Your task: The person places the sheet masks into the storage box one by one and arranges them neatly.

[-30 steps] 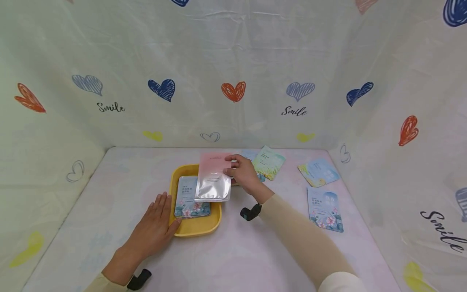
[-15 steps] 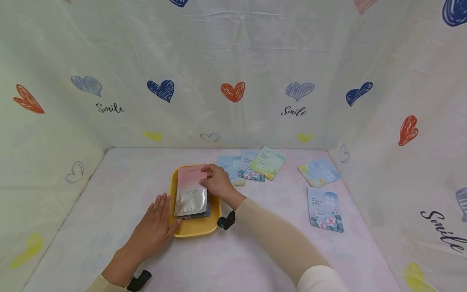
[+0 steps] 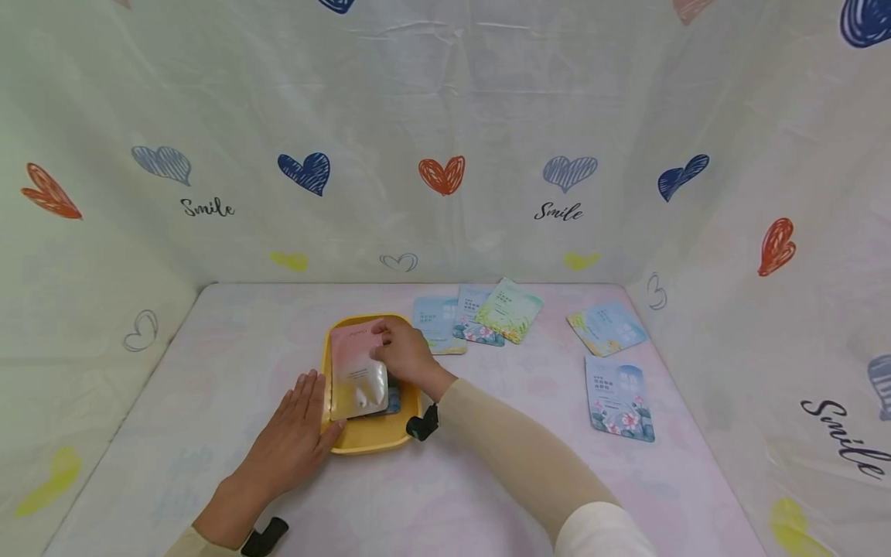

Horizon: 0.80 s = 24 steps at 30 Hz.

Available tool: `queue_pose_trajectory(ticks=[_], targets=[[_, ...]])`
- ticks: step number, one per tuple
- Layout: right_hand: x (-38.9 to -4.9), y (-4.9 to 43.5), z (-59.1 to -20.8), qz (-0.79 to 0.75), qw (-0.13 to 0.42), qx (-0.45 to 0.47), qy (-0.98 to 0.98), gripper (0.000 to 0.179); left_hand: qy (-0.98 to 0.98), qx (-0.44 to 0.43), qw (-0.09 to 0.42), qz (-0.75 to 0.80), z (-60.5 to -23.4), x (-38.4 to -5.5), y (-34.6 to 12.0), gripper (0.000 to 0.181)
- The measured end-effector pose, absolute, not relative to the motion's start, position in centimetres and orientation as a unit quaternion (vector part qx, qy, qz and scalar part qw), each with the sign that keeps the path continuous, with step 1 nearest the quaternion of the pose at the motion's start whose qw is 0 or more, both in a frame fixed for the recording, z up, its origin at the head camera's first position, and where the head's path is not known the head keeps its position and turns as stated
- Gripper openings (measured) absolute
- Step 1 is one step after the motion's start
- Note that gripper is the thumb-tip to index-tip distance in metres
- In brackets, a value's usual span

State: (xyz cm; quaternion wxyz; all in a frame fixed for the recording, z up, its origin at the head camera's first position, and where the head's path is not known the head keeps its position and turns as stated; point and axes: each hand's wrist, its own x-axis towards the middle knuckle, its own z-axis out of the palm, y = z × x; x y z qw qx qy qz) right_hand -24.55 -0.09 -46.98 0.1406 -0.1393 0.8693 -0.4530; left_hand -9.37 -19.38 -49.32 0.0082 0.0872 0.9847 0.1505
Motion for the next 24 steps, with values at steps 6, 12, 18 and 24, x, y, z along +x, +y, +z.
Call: queue_pose_trajectory(ticks=[6, 12, 18, 24], targets=[[-24.5, 0.1, -46.9, -0.415, 0.134, -0.162, 0.885, 0.032, 0.985, 0.085, 0.010, 0.149, -49.4, -9.3, -19.4, 0.084], [-24.6, 0.3, -46.9, -0.396, 0.131, -0.164, 0.894, 0.034, 0.986, 0.080, 0.021, 0.147, -49.3, -9.3, -19.4, 0.085], [-24.6, 0.5, -46.7, -0.345, 0.103, -0.161, 0.919, 0.030, 0.986, 0.073, 0.029, 0.145, -49.3, -9.3, -19.3, 0.085], [-24.5, 1.5, -46.3, -0.322, 0.062, -0.160, 0.931, 0.027, 0.987, 0.073, 0.023, 0.140, -49.4, -9.3, -19.2, 0.086]])
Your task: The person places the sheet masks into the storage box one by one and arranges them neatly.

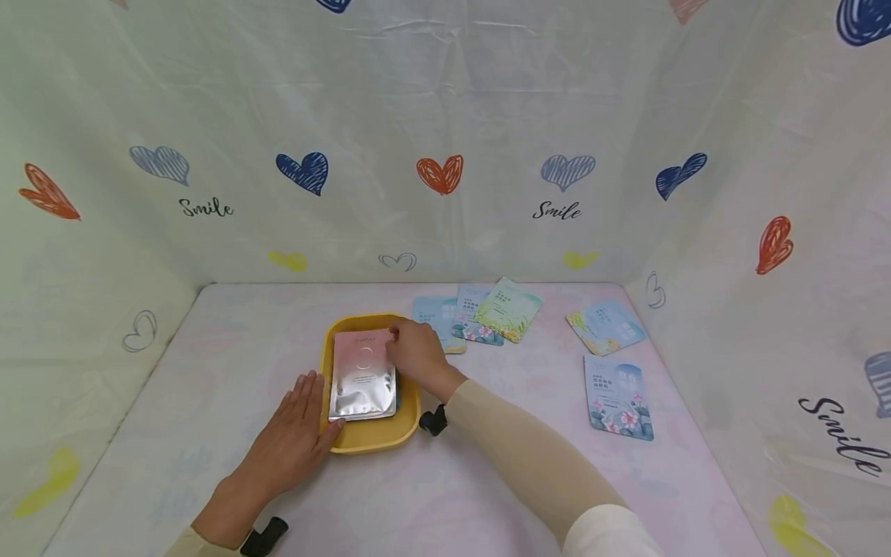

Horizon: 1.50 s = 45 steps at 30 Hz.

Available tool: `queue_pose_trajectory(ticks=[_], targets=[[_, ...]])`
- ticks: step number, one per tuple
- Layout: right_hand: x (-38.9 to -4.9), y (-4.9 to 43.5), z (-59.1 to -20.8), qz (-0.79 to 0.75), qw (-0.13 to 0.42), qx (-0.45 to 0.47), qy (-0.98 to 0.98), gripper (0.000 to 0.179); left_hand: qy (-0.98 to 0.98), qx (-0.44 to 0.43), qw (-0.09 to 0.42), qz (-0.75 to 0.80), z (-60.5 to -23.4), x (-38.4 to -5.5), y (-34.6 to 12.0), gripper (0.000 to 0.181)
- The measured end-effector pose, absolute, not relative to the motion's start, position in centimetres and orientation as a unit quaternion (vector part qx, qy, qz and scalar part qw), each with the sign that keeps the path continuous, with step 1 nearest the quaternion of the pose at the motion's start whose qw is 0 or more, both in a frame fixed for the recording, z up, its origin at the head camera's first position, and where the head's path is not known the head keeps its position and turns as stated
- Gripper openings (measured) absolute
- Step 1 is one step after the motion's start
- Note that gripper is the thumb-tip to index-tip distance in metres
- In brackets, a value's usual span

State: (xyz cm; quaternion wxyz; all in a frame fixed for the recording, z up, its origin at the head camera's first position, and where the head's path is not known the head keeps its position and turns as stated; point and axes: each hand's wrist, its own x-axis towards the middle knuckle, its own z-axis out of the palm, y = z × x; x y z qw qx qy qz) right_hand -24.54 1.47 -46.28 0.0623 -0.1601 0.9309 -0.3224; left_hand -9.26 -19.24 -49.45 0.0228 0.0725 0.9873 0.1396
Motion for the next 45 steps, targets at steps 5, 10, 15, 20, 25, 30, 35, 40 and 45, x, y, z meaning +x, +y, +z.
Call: queue_pose_trajectory(ticks=[5, 10, 15, 20, 25, 30, 35, 40, 45], targets=[[-25.1, 3.0, -46.1, -0.310, 0.012, -0.168, 0.936, 0.024, 0.987, 0.073, 0.018, 0.138, -49.4, -9.2, -19.2, 0.085], [-26.3, 5.8, -46.7, -0.241, -0.051, -0.188, 0.951, 0.030, 0.987, 0.074, 0.014, 0.142, -49.4, -9.2, -19.2, 0.085], [-27.9, 9.5, -47.6, -0.162, -0.085, -0.193, 0.964, 0.040, 0.986, 0.077, 0.012, 0.145, -49.6, -9.2, -19.2, 0.084], [-29.5, 13.5, -48.7, -0.068, -0.073, -0.203, 0.974, 0.055, 0.986, 0.076, 0.011, 0.146, -49.7, -9.3, -19.2, 0.084], [-30.2, 16.4, -49.5, -0.030, -0.027, -0.187, 0.982, 0.070, 0.985, 0.078, 0.005, 0.152, -49.8, -9.3, -19.3, 0.083], [-30.4, 17.8, -50.3, -0.020, 0.035, -0.169, 0.985, 0.081, 0.985, 0.075, 0.008, 0.154, -49.9, -9.2, -19.3, 0.083], [-30.3, 18.6, -51.3, -0.032, 0.090, -0.160, 0.982, 0.088, 0.985, 0.075, 0.004, 0.153, -50.1, -9.2, -19.2, 0.082], [-29.7, 19.1, -52.0, -0.030, 0.134, -0.180, 0.974, 0.090, 0.985, 0.073, 0.003, 0.154, -50.2, -9.2, -19.2, 0.081], [-28.5, 19.5, -51.5, -0.030, 0.143, -0.197, 0.969, 0.087, 0.985, 0.073, 0.009, 0.154, -50.1, -9.2, -19.2, 0.082]])
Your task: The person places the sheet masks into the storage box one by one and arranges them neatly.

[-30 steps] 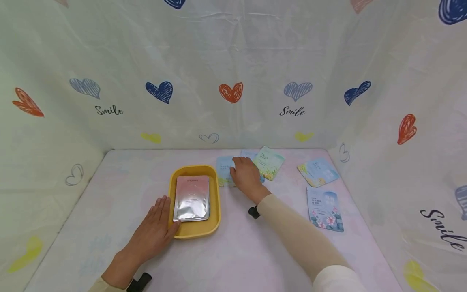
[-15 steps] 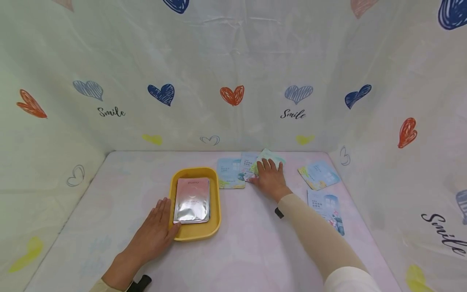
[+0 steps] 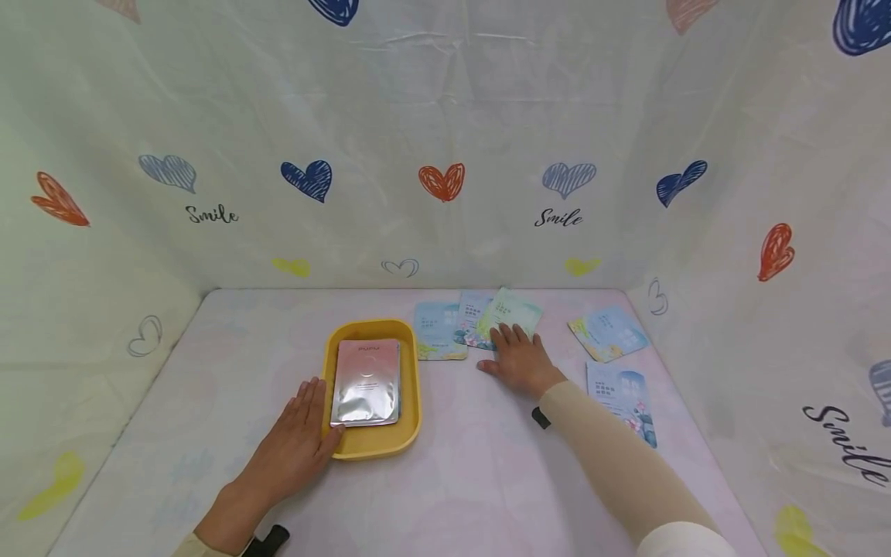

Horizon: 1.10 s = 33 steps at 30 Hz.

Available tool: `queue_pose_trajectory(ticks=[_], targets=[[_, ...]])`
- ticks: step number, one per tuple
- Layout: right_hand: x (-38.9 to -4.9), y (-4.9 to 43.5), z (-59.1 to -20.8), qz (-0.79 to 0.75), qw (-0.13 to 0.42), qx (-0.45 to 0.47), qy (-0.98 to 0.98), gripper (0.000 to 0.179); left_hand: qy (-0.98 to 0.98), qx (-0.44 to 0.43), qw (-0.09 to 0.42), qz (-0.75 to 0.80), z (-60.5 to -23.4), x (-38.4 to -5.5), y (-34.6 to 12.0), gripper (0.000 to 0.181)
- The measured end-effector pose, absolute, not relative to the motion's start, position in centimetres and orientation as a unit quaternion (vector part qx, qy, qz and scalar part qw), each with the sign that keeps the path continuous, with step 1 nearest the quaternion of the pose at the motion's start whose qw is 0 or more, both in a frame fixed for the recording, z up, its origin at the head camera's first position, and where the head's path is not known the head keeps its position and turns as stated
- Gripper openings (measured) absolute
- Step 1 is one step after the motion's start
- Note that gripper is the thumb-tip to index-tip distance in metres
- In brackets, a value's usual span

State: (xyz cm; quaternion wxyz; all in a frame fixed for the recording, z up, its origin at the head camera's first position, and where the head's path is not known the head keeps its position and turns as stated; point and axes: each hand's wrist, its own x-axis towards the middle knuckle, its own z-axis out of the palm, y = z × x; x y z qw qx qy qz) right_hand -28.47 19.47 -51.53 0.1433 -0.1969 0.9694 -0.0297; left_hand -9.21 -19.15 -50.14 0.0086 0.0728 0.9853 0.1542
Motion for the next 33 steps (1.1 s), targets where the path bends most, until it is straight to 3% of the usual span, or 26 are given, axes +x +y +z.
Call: queue_pose_trajectory(ticks=[24, 28, 33], targets=[[-20.2, 20.0, -51.4, 0.004, 0.131, -0.343, 0.930, 0.087, 0.985, 0.078, 0.004, 0.156, -49.6, -9.1, -19.2, 0.083], [-20.1, 19.9, -51.1, 0.019, 0.077, -0.383, 0.921, 0.075, 0.984, 0.080, 0.000, 0.157, -49.6, -9.1, -19.1, 0.082], [-22.2, 20.3, -50.4, 0.014, -0.020, -0.386, 0.922, 0.062, 0.983, 0.084, -0.005, 0.164, -49.4, -9.1, -19.0, 0.081]])
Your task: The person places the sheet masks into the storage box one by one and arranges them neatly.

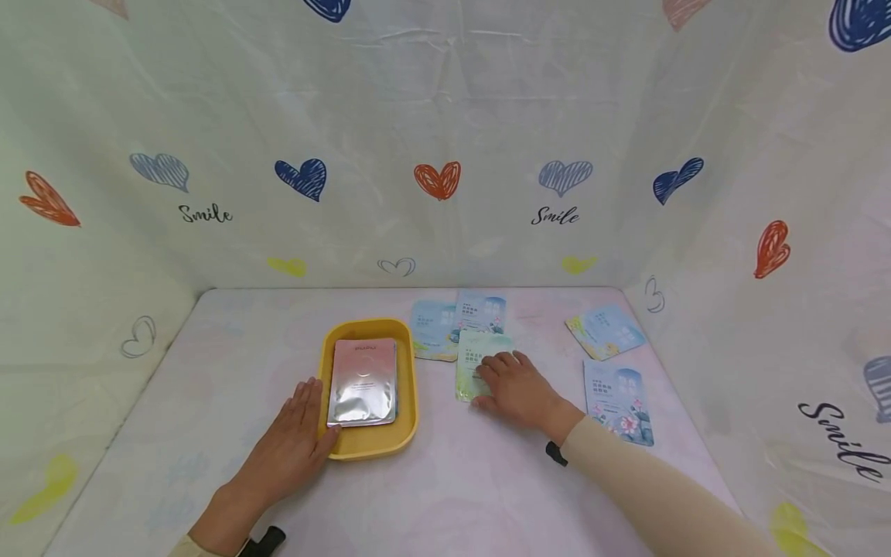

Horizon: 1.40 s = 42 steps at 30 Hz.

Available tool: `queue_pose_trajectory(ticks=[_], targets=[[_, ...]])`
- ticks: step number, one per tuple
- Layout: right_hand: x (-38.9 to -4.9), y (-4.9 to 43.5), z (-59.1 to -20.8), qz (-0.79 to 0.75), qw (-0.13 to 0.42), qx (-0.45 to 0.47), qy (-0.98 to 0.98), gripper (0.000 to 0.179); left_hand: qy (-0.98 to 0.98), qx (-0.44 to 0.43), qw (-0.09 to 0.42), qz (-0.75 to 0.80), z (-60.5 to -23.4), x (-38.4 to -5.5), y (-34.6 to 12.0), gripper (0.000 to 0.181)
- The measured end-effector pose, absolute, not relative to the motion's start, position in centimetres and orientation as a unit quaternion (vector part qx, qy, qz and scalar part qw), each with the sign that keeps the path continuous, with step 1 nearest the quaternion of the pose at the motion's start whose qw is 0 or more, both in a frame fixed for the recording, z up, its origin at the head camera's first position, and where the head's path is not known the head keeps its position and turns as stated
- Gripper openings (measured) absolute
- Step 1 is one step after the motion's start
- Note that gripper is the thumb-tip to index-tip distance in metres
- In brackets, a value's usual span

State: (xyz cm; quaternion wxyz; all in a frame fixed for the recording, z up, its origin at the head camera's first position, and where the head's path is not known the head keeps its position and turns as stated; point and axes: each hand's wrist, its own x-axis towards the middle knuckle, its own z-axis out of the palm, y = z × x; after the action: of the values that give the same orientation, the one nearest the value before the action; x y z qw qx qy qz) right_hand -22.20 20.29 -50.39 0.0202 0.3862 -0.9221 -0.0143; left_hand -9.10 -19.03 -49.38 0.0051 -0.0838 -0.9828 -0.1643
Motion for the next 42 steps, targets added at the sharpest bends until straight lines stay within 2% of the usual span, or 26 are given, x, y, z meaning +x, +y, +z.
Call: queue_pose_trajectory(ticks=[4, 9, 16, 25, 32, 39, 42], targets=[[-24.9, 20.9, -50.1, -0.004, 0.039, 0.321, -0.946, 0.069, -0.983, -0.084, 0.007, -0.165, -49.3, -9.1, -19.1, 0.081], [-27.6, 21.6, -50.5, -0.012, -0.001, 0.254, -0.967, 0.087, -0.982, -0.083, 0.011, -0.169, -49.5, -9.1, -19.1, 0.081], [-29.4, 22.1, -51.3, -0.021, -0.043, 0.241, -0.969, 0.104, -0.983, -0.080, 0.006, -0.165, -50.0, -9.2, -19.1, 0.083], [-29.9, 22.0, -51.5, -0.015, -0.053, 0.233, -0.971, 0.107, -0.984, -0.075, -0.001, -0.163, -50.0, -9.2, -19.1, 0.084], [-29.8, 21.7, -51.3, 0.045, -0.052, 0.225, -0.972, 0.093, -0.985, -0.072, -0.010, -0.158, -49.9, -9.2, -19.2, 0.084], [-29.6, 21.4, -51.0, 0.062, -0.072, 0.213, -0.972, 0.103, -0.984, -0.074, -0.003, -0.160, -49.9, -9.2, -19.2, 0.084], [-29.4, 21.3, -50.9, 0.053, -0.077, 0.218, -0.972, 0.099, -0.984, -0.075, -0.001, -0.162, -50.0, -9.2, -19.1, 0.084]])
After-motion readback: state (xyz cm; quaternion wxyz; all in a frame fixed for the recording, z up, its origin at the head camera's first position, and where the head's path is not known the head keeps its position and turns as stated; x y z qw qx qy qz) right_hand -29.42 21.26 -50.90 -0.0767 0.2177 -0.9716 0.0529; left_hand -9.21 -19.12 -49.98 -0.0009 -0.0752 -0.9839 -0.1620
